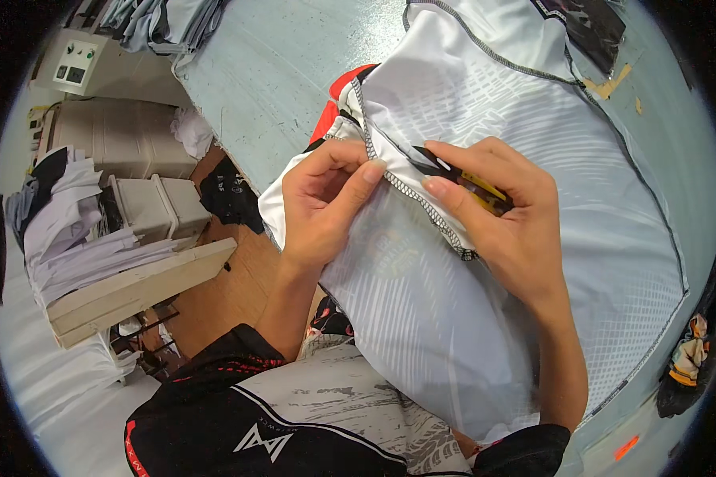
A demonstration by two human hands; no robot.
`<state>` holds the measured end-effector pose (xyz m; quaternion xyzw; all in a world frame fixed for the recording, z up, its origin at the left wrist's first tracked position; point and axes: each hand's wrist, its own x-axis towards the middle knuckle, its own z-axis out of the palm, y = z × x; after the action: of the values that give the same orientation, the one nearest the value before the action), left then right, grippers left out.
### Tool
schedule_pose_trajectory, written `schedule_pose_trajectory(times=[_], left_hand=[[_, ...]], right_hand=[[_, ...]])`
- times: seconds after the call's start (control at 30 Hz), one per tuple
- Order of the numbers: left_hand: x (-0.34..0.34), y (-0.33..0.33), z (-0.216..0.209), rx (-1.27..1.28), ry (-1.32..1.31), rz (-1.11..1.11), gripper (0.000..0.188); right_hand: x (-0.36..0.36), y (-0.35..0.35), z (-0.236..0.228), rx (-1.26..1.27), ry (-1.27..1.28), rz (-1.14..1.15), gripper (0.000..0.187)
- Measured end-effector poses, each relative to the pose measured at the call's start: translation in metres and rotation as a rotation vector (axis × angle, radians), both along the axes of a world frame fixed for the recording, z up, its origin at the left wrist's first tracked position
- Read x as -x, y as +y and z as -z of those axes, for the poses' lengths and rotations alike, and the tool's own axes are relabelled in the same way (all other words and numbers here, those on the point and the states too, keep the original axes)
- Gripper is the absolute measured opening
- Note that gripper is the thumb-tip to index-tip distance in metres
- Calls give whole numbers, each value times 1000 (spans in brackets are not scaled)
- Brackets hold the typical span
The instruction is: Trim loose threads from a jersey using nippers, fold the jersey, and place it into a plastic packaging bag.
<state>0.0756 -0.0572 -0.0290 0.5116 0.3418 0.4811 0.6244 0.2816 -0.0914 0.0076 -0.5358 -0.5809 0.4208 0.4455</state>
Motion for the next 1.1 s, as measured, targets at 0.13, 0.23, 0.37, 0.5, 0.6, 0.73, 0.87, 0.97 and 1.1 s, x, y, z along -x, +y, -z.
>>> schedule_pose_trajectory(times=[0.13, 0.23, 0.37, 0.5, 0.6, 0.73, 0.87, 0.97, 1.1], left_hand=[[0, 1, 0, -17, -2, 10, 5], [1, 0, -1, -25, 11, 14, 5], [1, -1, -1, -37, 35, 18, 6], [1, 0, 0, -50, 0, 21, 6], [0, 0, 0, -52, 4, 24, 6], [1, -1, -3, -44, -17, 33, 5], [3, -2, -3, -90, 14, 55, 4], [-17, 2, -6, -103, -81, -284, 9], [10, 3, -28, -334, 188, -619, 20]], right_hand=[[3, 0, -3, 14, 4, 25, 33], [4, 0, -3, -1, -18, 15, 33], [3, 2, -2, 76, 23, 67, 28], [-7, 1, 2, 193, 177, 201, 25], [-13, 4, 0, 265, 176, 308, 32], [-7, 6, -7, 372, 150, 150, 24], [-11, 21, 15, 89, -365, 281, 25], [-63, 11, 22, -14, -471, 571, 23], [-92, -54, 16, -113, -502, 751, 24]])
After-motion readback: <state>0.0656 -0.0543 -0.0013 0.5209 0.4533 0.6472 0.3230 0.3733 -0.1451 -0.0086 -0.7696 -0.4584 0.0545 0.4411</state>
